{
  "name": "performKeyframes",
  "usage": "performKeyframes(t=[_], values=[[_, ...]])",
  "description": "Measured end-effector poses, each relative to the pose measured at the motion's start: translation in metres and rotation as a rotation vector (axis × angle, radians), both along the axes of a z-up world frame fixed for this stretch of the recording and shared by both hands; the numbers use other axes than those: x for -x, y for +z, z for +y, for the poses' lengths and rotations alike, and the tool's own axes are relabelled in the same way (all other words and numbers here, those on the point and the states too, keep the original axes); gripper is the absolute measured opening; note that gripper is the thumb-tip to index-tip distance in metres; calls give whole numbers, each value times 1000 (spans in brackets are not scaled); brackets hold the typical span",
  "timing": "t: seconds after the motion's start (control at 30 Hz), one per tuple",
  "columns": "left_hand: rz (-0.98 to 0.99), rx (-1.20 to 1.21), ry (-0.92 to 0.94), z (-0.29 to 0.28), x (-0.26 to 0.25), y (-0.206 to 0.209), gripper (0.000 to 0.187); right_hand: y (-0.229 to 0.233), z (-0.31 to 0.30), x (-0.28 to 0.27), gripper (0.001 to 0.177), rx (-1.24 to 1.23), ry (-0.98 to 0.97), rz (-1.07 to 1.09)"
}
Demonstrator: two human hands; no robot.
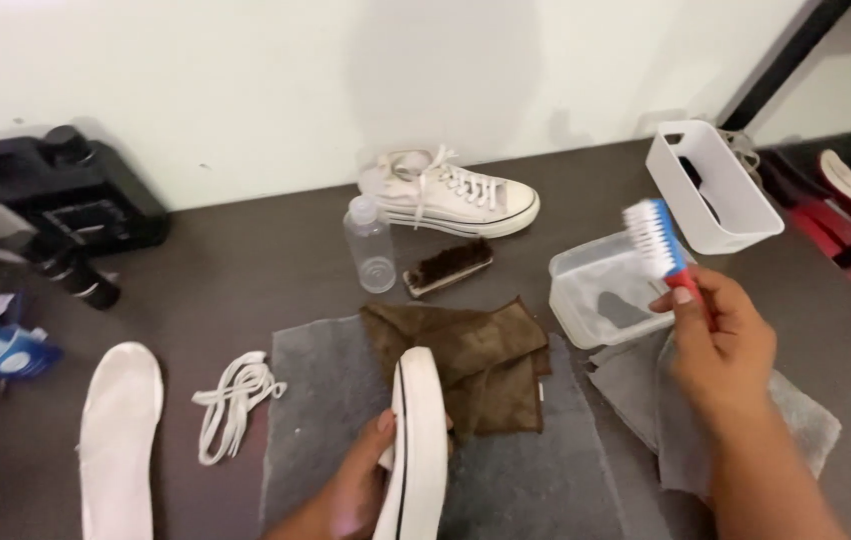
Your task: The person cleans a white sneaker by first wiping the sole with a brown cloth, then scrubbing the toe cap and rubber toe bumper with a blue and red brush dipped in water, and finally wiping the cleaned areas with the cloth again.
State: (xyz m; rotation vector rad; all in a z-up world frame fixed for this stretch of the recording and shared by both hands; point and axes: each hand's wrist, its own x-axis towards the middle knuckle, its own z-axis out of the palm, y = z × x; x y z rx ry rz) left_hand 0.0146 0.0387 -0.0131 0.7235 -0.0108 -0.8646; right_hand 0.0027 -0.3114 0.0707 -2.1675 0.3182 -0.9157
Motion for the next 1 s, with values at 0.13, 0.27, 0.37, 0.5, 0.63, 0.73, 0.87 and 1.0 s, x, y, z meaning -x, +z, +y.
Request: performKeyframes(t=[0.13, 0.27, 0.37, 0.5, 0.63, 0.73, 0.87, 1.0], values=[[254, -171, 28, 2, 0, 19, 75, -2, -5, -4, 21, -56, -56, 79], [-5, -182, 5, 7, -15, -22, 87, -11, -16, -8, 15, 195, 28, -90], [42, -329, -28, 12, -28, -63, 94, -10, -14, -8, 16, 216, 148, -168], [130, -484, -14, 12, -30, -44, 94, -14, -13, -6, 18, 252, 103, -176], [82, -525, -70, 11, -31, -42, 94, -11, -17, -6, 13, 417, 137, -200], [132, -545, -46, 12, -30, -49, 90, -14, -21, -5, 11, 514, 89, -125], [270, -717, 62, 23, -37, -114, 83, -19, -21, -2, 9, 689, -88, 23], [-90, -216, -96, 2, -11, -1, 81, -18, -22, -2, 10, 744, -112, -7]])
